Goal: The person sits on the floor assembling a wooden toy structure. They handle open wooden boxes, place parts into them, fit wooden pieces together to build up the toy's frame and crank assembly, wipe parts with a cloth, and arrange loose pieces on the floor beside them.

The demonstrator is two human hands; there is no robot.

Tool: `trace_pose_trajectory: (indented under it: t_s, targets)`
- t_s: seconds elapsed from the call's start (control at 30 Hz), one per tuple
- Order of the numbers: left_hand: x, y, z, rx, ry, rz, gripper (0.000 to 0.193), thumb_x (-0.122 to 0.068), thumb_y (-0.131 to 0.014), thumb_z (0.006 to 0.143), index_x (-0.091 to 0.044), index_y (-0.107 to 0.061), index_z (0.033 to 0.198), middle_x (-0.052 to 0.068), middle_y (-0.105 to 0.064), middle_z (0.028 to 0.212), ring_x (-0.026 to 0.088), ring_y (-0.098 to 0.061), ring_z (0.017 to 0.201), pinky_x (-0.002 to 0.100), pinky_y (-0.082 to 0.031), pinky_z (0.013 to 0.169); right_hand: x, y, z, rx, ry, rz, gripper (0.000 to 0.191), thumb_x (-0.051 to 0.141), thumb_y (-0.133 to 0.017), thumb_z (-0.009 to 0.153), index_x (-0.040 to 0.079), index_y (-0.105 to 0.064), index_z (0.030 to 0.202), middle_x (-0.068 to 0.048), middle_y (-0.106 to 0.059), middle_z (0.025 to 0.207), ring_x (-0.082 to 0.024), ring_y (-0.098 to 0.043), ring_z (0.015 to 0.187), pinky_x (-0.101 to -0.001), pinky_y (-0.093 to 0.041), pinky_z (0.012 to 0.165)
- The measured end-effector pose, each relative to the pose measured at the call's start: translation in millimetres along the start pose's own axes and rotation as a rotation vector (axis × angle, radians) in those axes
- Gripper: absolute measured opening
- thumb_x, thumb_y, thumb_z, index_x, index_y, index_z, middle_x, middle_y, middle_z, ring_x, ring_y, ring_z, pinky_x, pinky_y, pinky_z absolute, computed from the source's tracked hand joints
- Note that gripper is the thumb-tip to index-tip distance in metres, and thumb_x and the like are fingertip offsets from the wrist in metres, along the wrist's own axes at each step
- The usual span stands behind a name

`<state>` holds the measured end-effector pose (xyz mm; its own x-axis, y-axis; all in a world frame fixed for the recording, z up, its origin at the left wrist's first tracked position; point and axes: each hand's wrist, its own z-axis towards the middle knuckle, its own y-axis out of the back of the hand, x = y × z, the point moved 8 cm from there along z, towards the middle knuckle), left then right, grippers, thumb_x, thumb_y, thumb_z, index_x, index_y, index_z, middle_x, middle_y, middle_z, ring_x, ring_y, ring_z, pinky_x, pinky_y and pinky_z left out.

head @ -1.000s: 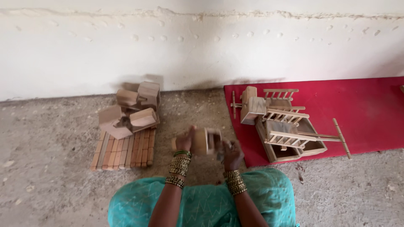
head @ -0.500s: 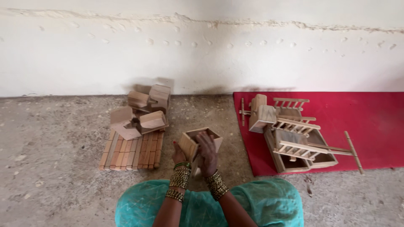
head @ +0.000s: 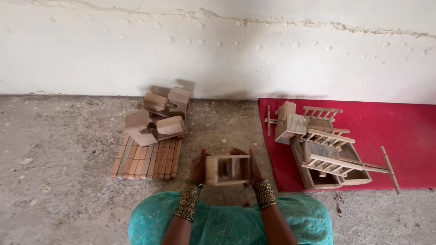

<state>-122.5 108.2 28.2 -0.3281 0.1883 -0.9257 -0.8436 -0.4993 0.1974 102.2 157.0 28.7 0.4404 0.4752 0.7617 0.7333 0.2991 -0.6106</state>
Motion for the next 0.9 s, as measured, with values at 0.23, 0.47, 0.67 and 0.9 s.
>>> trace_pose_trajectory:
  t_s: [0.23, 0.47, 0.67, 0.9]
  targets:
    - [-44, -45, -9, 0.24, -0.443, 0.57, 0.034, -0.028, -0.046, 0.109, -0.007, -0.072, 0.11, 0.013, -0.07, 0.075, 0.027, -0.066, 0.059, 0.041, -0.055, 0.053, -10, 49, -8, -0.421, 0.094, -0.096, 0.064, 0.053, -0.044, 0.109, -0.003, -0.063, 0.132, -0.02, -0.067, 0.114, -0.028, -0.067, 0.098, -0.0423, -0.059, 0.084]
    - [-53, -77, -54, 0.609, -0.586, 0.381, 0.035, -0.034, -0.055, 0.108, -0.012, -0.069, 0.085, 0.005, -0.07, 0.073, 0.021, -0.065, 0.059, 0.039, -0.054, 0.054, -10, 79, -38, -0.799, 0.054, -0.848, 0.062, 0.054, -0.047, 0.11, -0.002, -0.071, 0.119, -0.024, -0.068, 0.095, -0.028, -0.065, 0.08, -0.0438, -0.054, 0.074]
    - [-51, -101, -76, 0.748, -0.713, 0.433, 0.039, -0.042, -0.061, 0.105, -0.01, -0.07, 0.085, 0.008, -0.07, 0.075, 0.024, -0.064, 0.059, 0.041, -0.054, 0.055, 21, 80, -43, -0.835, 0.1, -1.175, 0.063, 0.055, -0.05, 0.11, -0.002, -0.077, 0.108, -0.027, -0.069, 0.08, -0.029, -0.063, 0.065, -0.0451, -0.05, 0.066]
    - [-77, -119, -101, 0.659, -0.507, 0.711, 0.041, -0.048, -0.067, 0.098, -0.008, -0.066, 0.106, 0.013, -0.062, 0.096, 0.03, -0.059, 0.091, 0.047, -0.051, 0.075, 76, 17, 1, -0.365, 0.669, -0.766, 0.054, 0.047, -0.051, 0.108, 0.007, -0.042, 0.144, -0.013, -0.066, 0.099, -0.024, -0.07, 0.079, -0.0421, -0.06, 0.069]
